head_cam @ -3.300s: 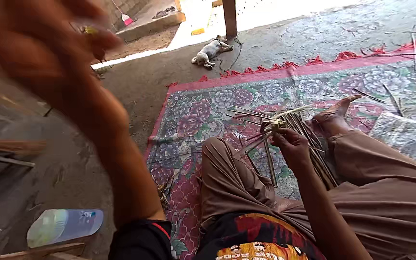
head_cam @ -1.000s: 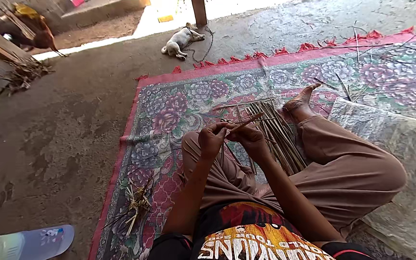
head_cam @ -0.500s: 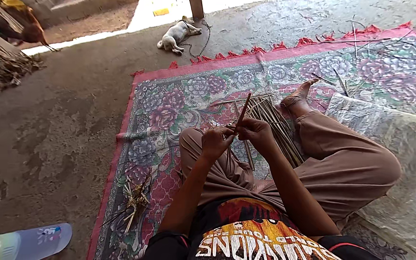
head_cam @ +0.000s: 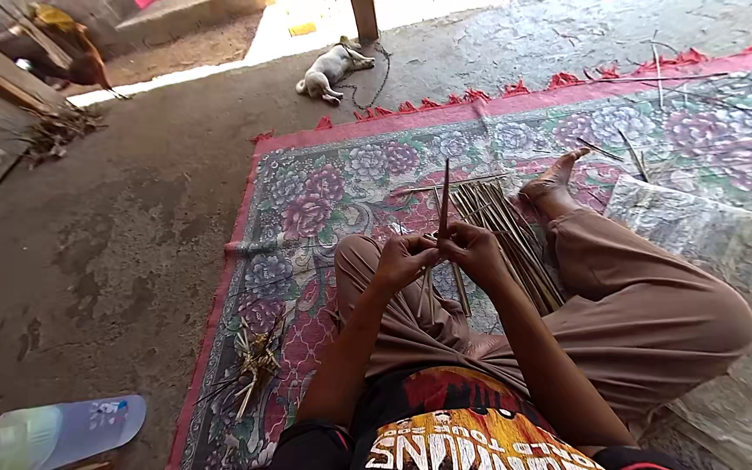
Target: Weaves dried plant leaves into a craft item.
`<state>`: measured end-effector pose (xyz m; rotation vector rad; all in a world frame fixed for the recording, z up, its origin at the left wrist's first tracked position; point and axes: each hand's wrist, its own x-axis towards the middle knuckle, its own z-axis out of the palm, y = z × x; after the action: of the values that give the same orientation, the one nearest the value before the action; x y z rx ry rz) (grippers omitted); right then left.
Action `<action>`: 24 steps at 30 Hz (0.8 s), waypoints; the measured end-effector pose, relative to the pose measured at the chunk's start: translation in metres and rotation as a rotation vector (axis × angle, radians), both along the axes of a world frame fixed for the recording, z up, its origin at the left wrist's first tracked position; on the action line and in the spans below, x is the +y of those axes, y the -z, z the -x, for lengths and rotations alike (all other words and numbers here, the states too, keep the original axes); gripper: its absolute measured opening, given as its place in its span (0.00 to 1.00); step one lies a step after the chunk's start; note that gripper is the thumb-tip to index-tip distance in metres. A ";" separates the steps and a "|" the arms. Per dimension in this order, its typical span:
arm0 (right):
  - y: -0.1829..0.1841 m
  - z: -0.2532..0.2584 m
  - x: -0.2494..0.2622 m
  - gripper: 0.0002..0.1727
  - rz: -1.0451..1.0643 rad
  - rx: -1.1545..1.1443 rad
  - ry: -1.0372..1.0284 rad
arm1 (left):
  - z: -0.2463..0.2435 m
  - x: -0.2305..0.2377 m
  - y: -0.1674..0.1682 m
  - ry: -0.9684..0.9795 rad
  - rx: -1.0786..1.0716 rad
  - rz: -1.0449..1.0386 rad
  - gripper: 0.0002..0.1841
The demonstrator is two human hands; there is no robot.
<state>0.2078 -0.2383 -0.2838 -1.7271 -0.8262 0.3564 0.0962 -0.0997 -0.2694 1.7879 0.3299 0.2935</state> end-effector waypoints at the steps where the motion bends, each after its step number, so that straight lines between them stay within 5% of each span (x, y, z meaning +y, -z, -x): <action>1: 0.005 -0.005 -0.003 0.05 -0.016 0.021 -0.026 | -0.005 -0.001 0.005 -0.024 0.032 -0.102 0.04; 6: 0.031 -0.017 -0.001 0.10 -0.091 -0.146 -0.015 | -0.026 -0.008 0.023 -0.074 0.189 -0.371 0.10; 10: 0.026 -0.021 -0.002 0.13 -0.280 -0.316 0.060 | -0.029 -0.028 0.031 -0.062 0.077 -0.435 0.12; 15: -0.019 -0.032 -0.043 0.16 -0.674 -0.327 0.307 | -0.029 -0.049 0.069 0.072 0.117 -0.440 0.14; 18: -0.050 -0.031 -0.070 0.13 -0.905 -0.209 0.369 | -0.033 -0.043 0.075 -0.017 0.131 -0.357 0.15; 20: -0.053 -0.029 -0.071 0.18 -0.802 -0.181 0.278 | -0.035 -0.040 0.056 -0.124 0.051 -0.375 0.15; 24: -0.020 -0.023 -0.033 0.24 -0.268 -0.062 -0.004 | -0.038 -0.032 0.018 -0.231 -0.184 -0.626 0.09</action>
<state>0.2304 -0.2713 -0.2633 -1.4925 -0.8807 0.1860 0.1344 -0.1319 -0.2877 2.3145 0.3347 0.7880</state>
